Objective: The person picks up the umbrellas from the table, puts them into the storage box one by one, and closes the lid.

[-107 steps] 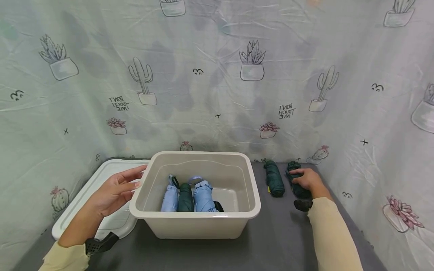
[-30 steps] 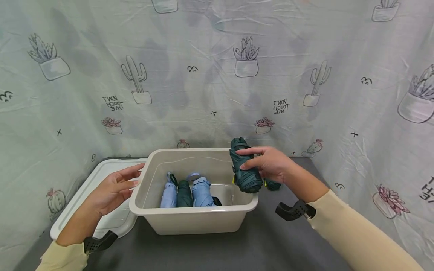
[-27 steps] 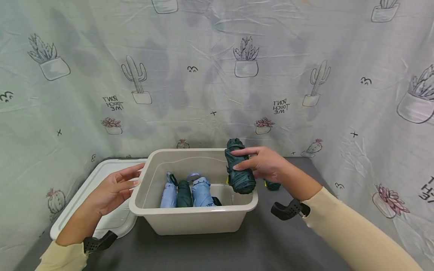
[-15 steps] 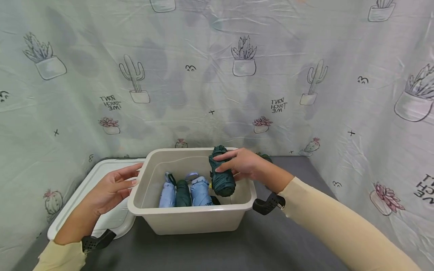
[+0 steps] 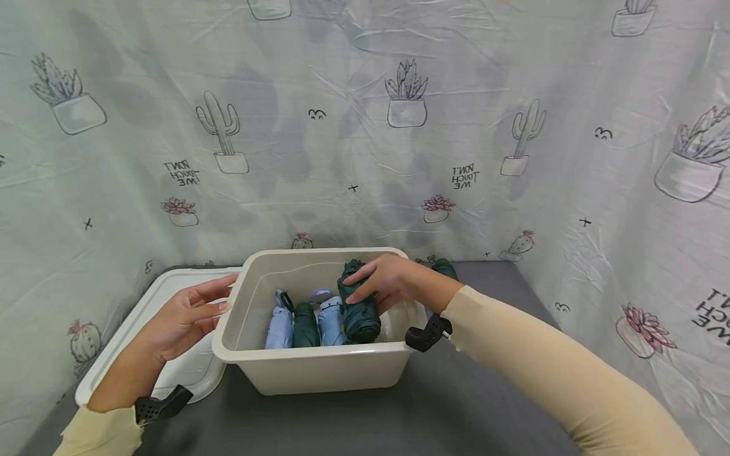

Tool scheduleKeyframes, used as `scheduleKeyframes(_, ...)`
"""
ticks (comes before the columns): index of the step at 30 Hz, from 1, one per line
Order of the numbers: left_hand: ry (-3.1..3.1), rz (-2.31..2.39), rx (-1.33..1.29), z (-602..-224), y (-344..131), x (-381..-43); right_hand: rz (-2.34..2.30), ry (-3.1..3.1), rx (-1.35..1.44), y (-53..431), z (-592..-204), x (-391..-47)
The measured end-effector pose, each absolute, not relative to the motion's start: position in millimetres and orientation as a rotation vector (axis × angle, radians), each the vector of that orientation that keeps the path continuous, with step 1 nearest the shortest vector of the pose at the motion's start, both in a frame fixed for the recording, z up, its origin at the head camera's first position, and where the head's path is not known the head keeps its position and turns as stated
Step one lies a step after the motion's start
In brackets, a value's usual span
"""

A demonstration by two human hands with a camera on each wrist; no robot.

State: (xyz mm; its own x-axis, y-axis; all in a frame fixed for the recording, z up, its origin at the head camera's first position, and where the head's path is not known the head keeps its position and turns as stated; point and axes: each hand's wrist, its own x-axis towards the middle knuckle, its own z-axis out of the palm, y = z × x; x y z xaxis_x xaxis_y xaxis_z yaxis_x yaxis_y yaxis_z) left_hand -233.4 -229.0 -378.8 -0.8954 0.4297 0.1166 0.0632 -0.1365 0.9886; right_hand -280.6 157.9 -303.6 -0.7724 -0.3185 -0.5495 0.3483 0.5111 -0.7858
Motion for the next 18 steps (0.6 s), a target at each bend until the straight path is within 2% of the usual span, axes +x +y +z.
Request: scheduleKeyframes(18,1.854,2.139,0.577,-381,-229,-234,-1.194,1.979,0.011,149,-320,-301)
